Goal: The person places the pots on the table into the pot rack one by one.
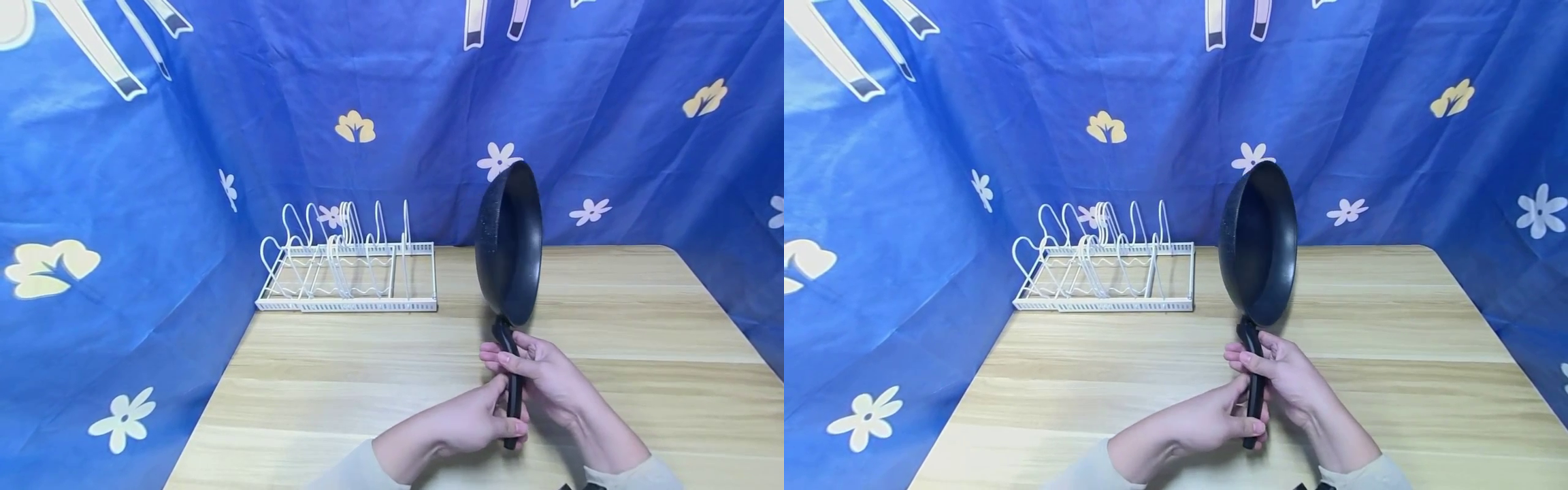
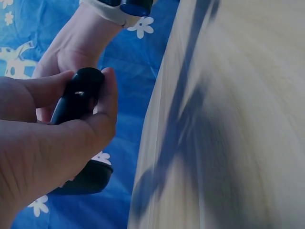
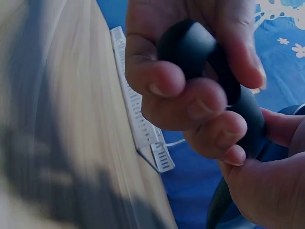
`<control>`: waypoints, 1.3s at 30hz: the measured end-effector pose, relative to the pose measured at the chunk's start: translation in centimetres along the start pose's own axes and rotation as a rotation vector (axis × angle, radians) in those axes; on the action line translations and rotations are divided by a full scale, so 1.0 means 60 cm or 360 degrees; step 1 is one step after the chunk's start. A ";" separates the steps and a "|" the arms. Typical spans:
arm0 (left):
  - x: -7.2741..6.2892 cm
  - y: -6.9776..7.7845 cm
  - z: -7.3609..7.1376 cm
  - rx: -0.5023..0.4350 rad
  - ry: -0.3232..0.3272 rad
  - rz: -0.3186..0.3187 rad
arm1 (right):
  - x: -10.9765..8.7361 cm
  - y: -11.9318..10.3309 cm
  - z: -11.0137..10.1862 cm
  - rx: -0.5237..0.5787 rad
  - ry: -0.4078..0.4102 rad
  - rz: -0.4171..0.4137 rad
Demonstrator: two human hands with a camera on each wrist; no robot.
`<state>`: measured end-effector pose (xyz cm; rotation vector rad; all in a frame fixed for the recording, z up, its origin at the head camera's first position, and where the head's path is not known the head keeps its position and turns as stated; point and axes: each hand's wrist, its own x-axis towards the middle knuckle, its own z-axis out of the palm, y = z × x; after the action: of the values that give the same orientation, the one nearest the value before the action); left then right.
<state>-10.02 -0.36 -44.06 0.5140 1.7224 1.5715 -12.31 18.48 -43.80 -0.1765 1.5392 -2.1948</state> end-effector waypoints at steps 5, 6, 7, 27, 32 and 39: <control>-0.014 -0.006 -0.008 -0.0084 0.0028 0.0000 | -0.007 -0.007 0.010 -0.0019 -0.0086 -0.0015; -0.016 -0.008 -0.009 -0.0110 0.0034 0.0008 | -0.008 -0.009 0.013 -0.0010 -0.0109 -0.0025; -0.018 -0.009 -0.010 -0.0124 0.0033 0.0018 | -0.008 -0.009 0.016 0.0004 -0.0138 -0.0038; -0.080 0.002 -0.065 0.0347 0.0367 0.0219 | 0.057 -0.031 0.103 -0.0332 -0.0228 -0.0257; -0.097 0.018 -0.089 0.0532 0.0433 0.0266 | 0.079 -0.048 0.128 -0.0400 -0.0276 -0.0310; -0.114 0.036 -0.125 0.0591 0.0581 0.0283 | 0.120 -0.077 0.159 -0.0456 -0.0399 -0.0350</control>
<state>-11.49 -9.95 -40.44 0.6021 2.3259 1.5418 -16.69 8.45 -37.10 -0.7135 1.7469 -2.0026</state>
